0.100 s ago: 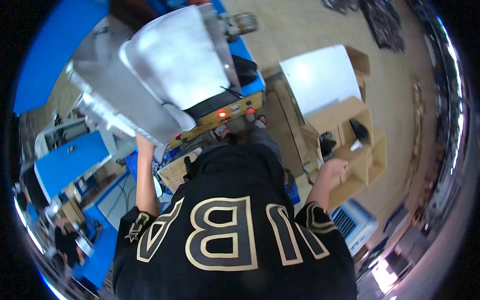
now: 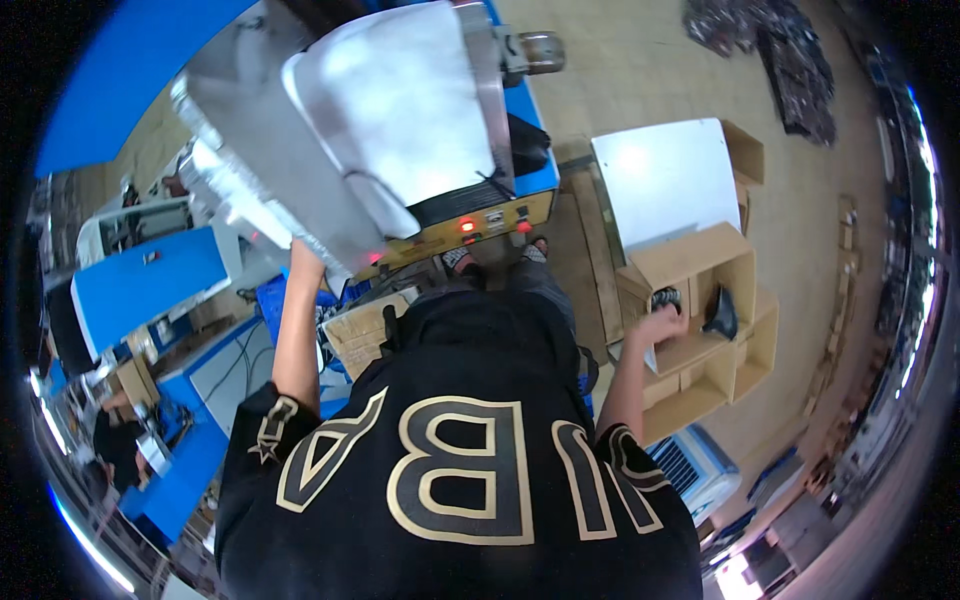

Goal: Using a heat-pressing machine to shape shoe upper components and organizing finished parts.

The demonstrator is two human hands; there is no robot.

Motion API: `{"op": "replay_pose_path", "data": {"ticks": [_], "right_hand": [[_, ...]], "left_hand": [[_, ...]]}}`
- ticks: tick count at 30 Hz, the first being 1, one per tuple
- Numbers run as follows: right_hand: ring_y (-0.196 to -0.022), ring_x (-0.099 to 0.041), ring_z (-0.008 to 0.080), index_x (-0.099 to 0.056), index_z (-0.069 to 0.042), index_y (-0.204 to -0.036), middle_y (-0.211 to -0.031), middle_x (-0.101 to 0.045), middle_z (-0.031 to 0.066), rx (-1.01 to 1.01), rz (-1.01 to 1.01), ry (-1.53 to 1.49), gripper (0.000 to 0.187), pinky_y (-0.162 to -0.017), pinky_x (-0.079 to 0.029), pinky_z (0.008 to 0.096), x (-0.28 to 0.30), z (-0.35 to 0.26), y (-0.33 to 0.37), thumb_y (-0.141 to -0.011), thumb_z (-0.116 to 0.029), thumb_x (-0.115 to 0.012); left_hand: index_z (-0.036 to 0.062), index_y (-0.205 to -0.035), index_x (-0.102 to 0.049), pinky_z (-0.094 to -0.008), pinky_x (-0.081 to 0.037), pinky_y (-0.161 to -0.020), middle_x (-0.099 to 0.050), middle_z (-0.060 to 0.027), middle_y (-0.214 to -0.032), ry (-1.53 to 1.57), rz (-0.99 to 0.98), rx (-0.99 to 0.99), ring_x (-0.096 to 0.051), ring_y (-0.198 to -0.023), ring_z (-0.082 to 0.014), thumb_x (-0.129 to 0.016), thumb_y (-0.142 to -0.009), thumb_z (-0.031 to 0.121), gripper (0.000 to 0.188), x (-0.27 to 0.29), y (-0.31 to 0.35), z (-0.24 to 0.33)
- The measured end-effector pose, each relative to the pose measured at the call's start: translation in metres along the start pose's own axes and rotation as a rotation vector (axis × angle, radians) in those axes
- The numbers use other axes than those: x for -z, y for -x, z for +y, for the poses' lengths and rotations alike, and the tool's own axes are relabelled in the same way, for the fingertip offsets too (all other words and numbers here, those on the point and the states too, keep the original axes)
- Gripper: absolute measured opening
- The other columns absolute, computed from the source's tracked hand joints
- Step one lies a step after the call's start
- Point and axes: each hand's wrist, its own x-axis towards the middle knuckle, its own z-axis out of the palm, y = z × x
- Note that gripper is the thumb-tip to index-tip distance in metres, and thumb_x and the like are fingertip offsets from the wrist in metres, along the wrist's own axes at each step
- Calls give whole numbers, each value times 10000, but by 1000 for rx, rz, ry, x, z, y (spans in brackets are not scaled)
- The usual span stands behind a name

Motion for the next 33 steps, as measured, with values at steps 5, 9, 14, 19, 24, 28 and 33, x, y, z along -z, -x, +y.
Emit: {"op": "replay_pose_path", "data": {"ticks": [5, 9, 14, 19, 24, 28, 33], "right_hand": [[-1084, -554, 228, -601, -21, -1116, -1142, -580, 120, 667, -1166, -66, 210, -943, -425, 319, -116, -164, 169, -924, -54, -520], [-1175, -522, 328, -577, -42, -1220, -1235, -573, 155, 1131, -1648, -150, 387, -997, -401, 421, -163, -267, 272, -834, -28, -555], [-1339, -391, 272, -443, -33, -1361, -1420, -439, 132, 1617, -1377, -52, 565, -1106, -295, 444, -199, -286, 328, -816, -93, -580], [-1405, -314, 210, -349, -53, -1445, -1523, -335, 76, 1841, -1111, 160, 727, -1152, -168, 513, -214, -290, 334, -798, -200, -644], [-1420, -287, 211, -333, -66, -1450, -1526, -325, 76, 1802, -1106, 225, 777, -1154, -169, 499, -214, -291, 332, -770, -204, -682], [-1420, -284, 221, -280, -83, -1459, -1516, -323, 72, 1691, -1172, 113, 935, -1143, -192, 493, -217, -294, 335, -676, -197, -778], [-1354, -365, 228, -351, -82, -1405, -1453, -393, 81, 1703, -1153, 71, 926, -1088, -267, 490, -221, -317, 337, -617, -199, -821]], "left_hand": [[-44, -1208, -497, -380, -489, -804, -655, -202, -995, 261, -79, 3, -637, -907, -340, -611, -829, 52, 407, 29, -65, 14], [12, -1245, -356, -420, -500, -727, -648, -272, -965, 90, 167, -168, -664, -874, -390, -589, -850, -9, 459, 32, -77, 41], [5, -1106, -476, -421, -502, -701, -635, -243, -941, 45, 370, -240, -637, -871, -417, -543, -931, 46, 192, 53, -110, 58], [76, -1068, -592, -427, -413, -852, -583, -122, -1104, -691, 477, -578, -554, -1072, -272, -601, -815, 76, 252, 64, -122, 50], [44, -1357, -446, -399, -323, -1090, -470, -131, -1374, -770, 185, -535, -408, -1324, -258, -655, -821, 193, 594, 60, -93, 56], [14, -1457, -289, -398, -291, -1122, -365, -164, -1469, -885, 101, -541, -342, -1373, -284, -742, -752, 339, 898, 68, -103, 42], [-2, -1444, -305, -397, -305, -1112, -387, -186, -1445, -709, 177, -563, -356, -1359, -297, -774, -717, 308, 919, 62, -111, 39]]}}
